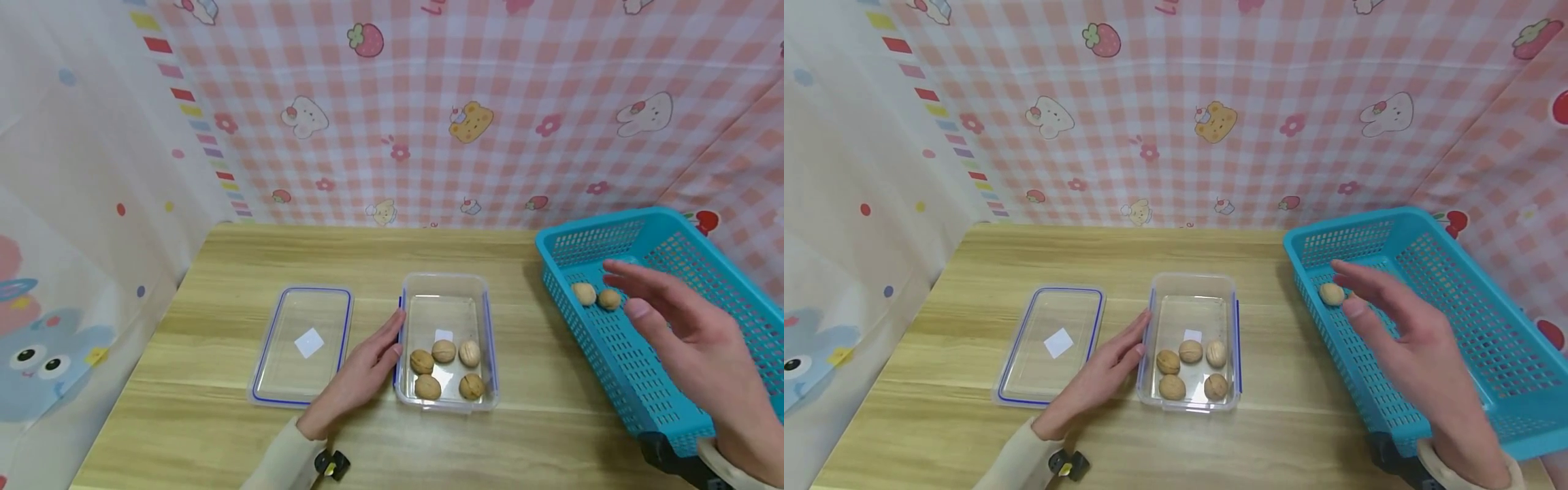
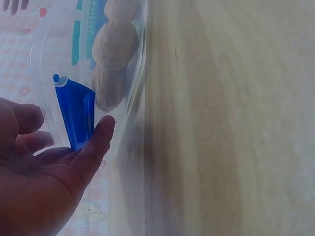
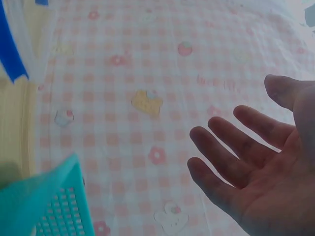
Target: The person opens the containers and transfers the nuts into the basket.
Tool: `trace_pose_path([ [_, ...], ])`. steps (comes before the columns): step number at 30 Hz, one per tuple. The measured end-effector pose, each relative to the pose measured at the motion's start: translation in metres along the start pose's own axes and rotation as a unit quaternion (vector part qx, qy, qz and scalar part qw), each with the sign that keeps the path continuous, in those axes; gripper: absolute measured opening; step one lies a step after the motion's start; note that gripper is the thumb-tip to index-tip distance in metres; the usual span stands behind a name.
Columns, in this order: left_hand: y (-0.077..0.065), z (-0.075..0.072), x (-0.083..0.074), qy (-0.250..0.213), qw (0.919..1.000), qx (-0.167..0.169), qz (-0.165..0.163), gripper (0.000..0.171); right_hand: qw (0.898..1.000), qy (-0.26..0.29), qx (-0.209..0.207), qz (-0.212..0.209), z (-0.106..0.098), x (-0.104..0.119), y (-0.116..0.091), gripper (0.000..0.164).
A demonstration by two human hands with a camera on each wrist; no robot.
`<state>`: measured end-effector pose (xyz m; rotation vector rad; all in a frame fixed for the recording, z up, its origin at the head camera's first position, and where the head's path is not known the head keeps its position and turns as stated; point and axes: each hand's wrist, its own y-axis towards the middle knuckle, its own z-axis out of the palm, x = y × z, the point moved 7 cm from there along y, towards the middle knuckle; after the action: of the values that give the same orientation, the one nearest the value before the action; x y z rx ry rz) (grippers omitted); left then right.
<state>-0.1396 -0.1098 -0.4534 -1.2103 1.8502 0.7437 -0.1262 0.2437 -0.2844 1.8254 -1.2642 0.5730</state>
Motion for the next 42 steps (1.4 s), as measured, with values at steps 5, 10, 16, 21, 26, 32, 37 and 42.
trace_pose_path([
  [5, 0.001, 0.002, 0.002, -0.001, 1.0000, -0.001, -0.004, 0.053, 0.997, 0.026, -0.004, -0.067, 0.020, 0.013, -0.006, 0.044],
  [10, 0.001, 0.002, 0.004, -0.002, 1.0000, -0.001, -0.006, 0.053, 0.991, 0.072, -0.017, -0.114, 0.046, 0.016, -0.010, 0.042],
  [16, 0.003, 0.001, 0.004, -0.005, 1.0000, -0.002, -0.004, 0.052, 0.987, 0.096, -0.003, -0.133, 0.078, 0.016, -0.012, 0.044],
  [21, 0.002, 0.000, 0.004, -0.004, 1.0000, -0.005, -0.005, 0.053, 0.989, 0.063, 0.032, -0.129, 0.105, 0.013, -0.010, 0.049],
  [26, 0.002, 0.000, 0.003, -0.007, 1.0000, -0.004, -0.003, 0.053, 0.987, 0.044, 0.075, -0.137, 0.129, 0.008, -0.006, 0.053],
  [32, 0.000, 0.001, 0.003, -0.011, 0.9999, -0.002, -0.006, 0.053, 0.976, -0.004, 0.125, -0.180, 0.157, 0.003, 0.001, 0.050],
  [37, -0.001, 0.001, 0.003, -0.010, 0.9999, -0.005, -0.005, 0.053, 0.964, -0.021, 0.178, -0.198, 0.178, -0.002, 0.004, 0.046],
  [42, 0.000, 0.000, 0.002, -0.006, 1.0000, -0.005, 0.002, 0.053, 0.956, -0.031, 0.236, -0.169, 0.193, -0.009, 0.007, 0.046],
])
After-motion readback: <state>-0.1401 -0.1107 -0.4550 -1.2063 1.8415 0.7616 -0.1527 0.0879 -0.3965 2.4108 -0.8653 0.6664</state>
